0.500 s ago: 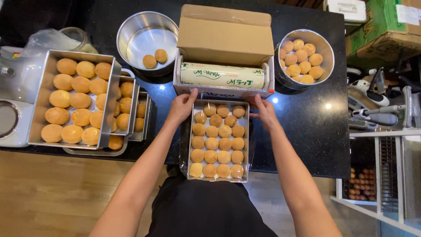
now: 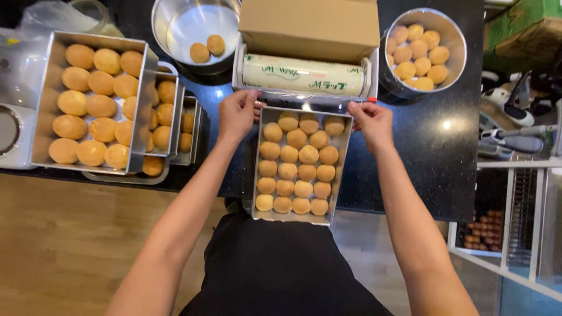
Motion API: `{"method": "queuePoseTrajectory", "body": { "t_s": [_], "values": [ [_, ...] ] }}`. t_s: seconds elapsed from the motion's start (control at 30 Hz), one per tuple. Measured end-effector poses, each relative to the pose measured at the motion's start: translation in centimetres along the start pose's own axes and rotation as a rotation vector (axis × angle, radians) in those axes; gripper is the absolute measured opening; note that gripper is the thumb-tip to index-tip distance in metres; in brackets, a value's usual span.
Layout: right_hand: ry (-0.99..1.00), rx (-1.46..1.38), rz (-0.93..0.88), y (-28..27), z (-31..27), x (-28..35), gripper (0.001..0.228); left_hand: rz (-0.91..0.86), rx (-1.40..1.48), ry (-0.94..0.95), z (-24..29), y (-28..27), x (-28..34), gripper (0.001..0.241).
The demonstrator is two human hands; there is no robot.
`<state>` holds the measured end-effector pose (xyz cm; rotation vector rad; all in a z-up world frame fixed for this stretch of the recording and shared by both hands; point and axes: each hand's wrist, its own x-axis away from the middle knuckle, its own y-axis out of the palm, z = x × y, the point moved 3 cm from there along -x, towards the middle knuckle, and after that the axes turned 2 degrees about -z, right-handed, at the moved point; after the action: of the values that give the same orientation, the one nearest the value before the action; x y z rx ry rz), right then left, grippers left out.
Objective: The recorder takes trays of circular baked goods and uses a plastic wrap dispenser to cover each tray tightly for storage or display.
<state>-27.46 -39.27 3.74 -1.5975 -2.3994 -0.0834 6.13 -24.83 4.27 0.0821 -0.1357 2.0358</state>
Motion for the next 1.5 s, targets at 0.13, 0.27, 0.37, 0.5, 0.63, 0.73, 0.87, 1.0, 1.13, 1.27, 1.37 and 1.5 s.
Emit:
{"method": "queuePoseTrajectory", "body": {
  "t_s": [0.13,0.27,0.37,0.5,0.63,0.73,0.87,1.0,1.13,1.27,1.37,1.5],
  "values": [
    [0.127,-0.190,0.053,-0.2,-0.4,1.6,0.019,0.042,0.212,-0.079,0.3,-1.0,1.5,0.026],
    [0.300,-0.308,0.079,-0.6,3.8,0.6,0.010,0.112,0.309,-0.279,-4.8,-1.7,1.0,0.024],
    [0.397,-0.329,0.114,-0.2,11.0,-1.8,0.012,0.153,0.304,-0.439,-11.1,-1.7,0.3,0.023],
    [0.441,-0.302,0.174,0.4,13.2,-2.2,0.016,0.199,0.321,-0.529,-14.5,-1.4,0.2,0.019],
    [0.321,-0.210,0.076,0.9,13.7,-0.9,0.021,0.178,0.192,-0.374,-12.6,-1.0,2.8,0.020],
    [0.147,-0.107,0.017,1.3,13.3,0.5,0.022,0.133,-0.025,-0.152,-11.0,-0.6,5.0,0.021],
    [-0.190,0.179,0.065,2.0,11.1,3.5,0.012,0.137,-0.331,0.171,-8.7,-0.4,7.2,0.019],
    [-0.278,0.145,0.084,2.3,10.7,5.3,0.016,0.053,-0.241,0.196,-9.4,-1.4,7.8,0.024],
    [-0.217,0.254,0.212,4.1,6.0,6.7,0.026,0.009,-0.304,0.163,-3.9,0.0,8.5,0.025],
    [-0.158,0.467,0.398,4.4,6.0,6.4,0.040,0.125,-0.559,0.104,-5.5,0.5,8.3,0.034],
    [-0.135,0.383,0.408,4.1,6.7,5.8,0.042,0.196,-0.566,0.087,-7.5,-0.1,8.0,0.036],
    [-0.104,0.177,0.346,3.3,10.1,4.4,0.040,0.203,-0.460,-0.050,-7.6,-0.3,7.9,0.035]
  ]
}}
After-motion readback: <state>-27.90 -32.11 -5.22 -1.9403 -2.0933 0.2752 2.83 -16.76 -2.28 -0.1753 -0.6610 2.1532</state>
